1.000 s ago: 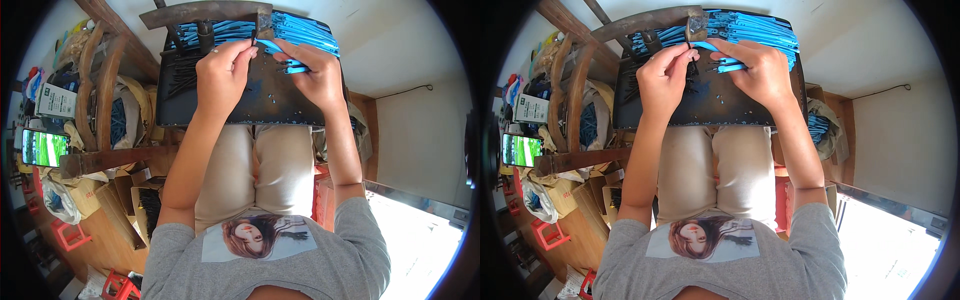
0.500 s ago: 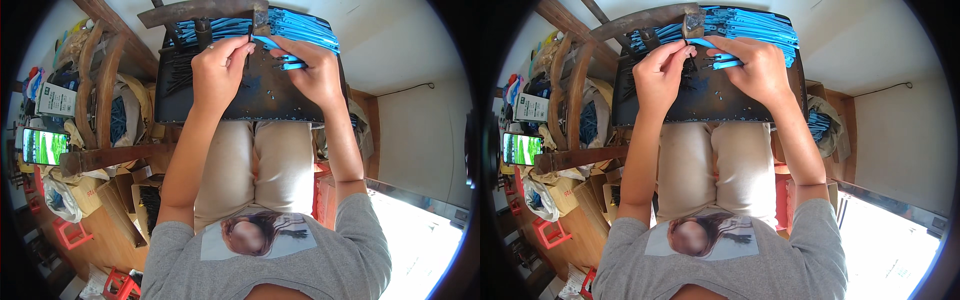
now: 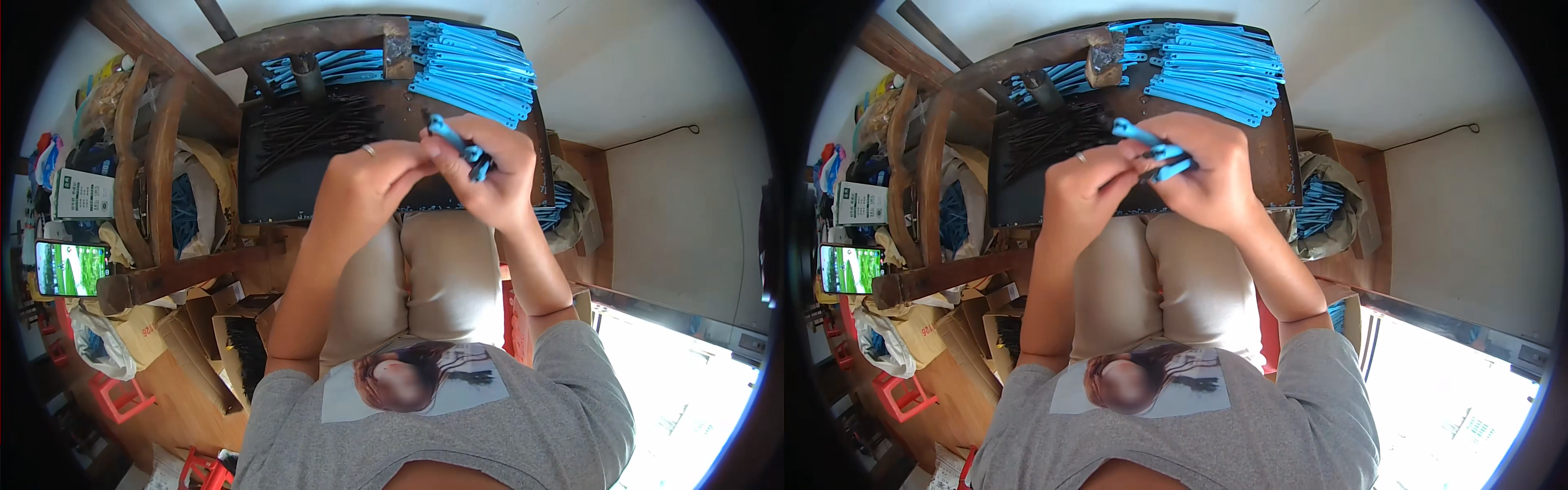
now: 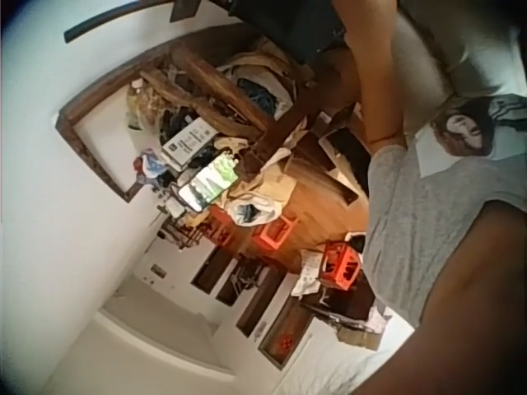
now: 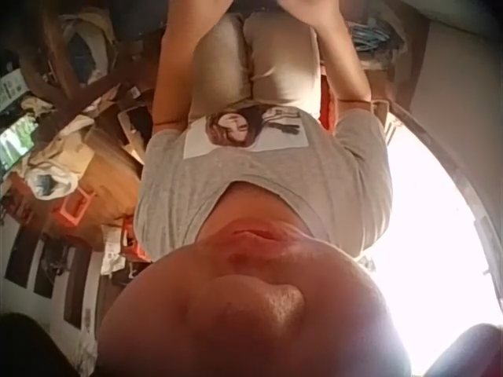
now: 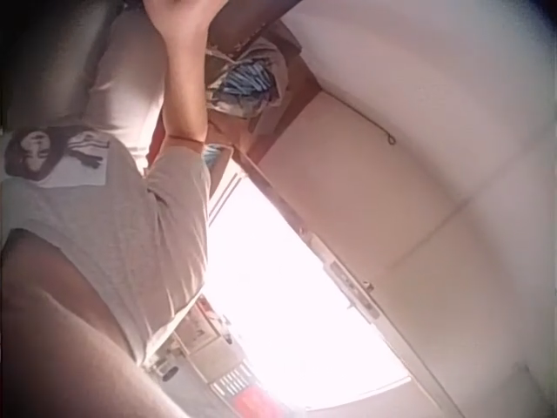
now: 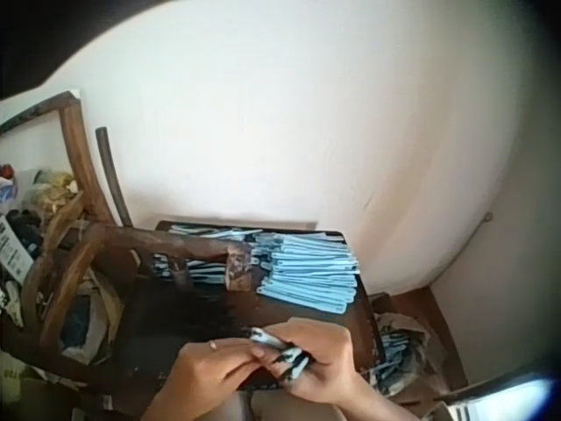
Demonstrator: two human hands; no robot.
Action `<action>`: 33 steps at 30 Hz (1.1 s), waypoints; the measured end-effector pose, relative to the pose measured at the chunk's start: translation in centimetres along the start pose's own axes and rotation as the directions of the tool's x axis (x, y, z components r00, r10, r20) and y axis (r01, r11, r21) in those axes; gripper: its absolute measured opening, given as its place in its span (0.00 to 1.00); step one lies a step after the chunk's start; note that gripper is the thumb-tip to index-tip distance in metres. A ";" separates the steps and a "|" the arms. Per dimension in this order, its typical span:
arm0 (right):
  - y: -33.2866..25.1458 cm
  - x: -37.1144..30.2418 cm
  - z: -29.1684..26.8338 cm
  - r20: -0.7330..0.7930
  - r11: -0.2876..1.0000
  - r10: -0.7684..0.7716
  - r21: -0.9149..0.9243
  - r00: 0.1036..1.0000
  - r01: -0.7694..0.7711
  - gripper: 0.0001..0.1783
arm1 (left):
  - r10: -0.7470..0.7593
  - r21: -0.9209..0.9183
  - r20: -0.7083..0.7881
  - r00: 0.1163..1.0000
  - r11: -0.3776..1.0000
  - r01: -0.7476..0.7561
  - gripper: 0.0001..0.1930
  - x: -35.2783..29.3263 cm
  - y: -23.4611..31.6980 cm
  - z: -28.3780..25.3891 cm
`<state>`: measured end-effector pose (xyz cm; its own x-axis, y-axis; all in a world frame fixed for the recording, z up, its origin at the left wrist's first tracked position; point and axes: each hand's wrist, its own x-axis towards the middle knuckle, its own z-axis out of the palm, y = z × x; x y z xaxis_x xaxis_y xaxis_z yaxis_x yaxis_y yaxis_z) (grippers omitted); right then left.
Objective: Assembling small black components onto blue plastic tubes at a production workstation.
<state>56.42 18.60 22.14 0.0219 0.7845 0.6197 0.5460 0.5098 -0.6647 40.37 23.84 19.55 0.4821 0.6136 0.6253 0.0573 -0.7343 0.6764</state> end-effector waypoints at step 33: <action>5.1 1.9 -3.6 0.350 0.635 0.355 -0.771 0.867 0.051 0.16 | -0.193 0.576 0.101 0.976 0.811 0.101 0.06 0.9 -2.8 -8.3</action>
<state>62.29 21.41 21.48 -0.0799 0.9846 0.1552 0.9934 0.0915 -0.0691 33.34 28.84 21.42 0.5477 0.7116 0.4401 0.5991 -0.7007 0.3875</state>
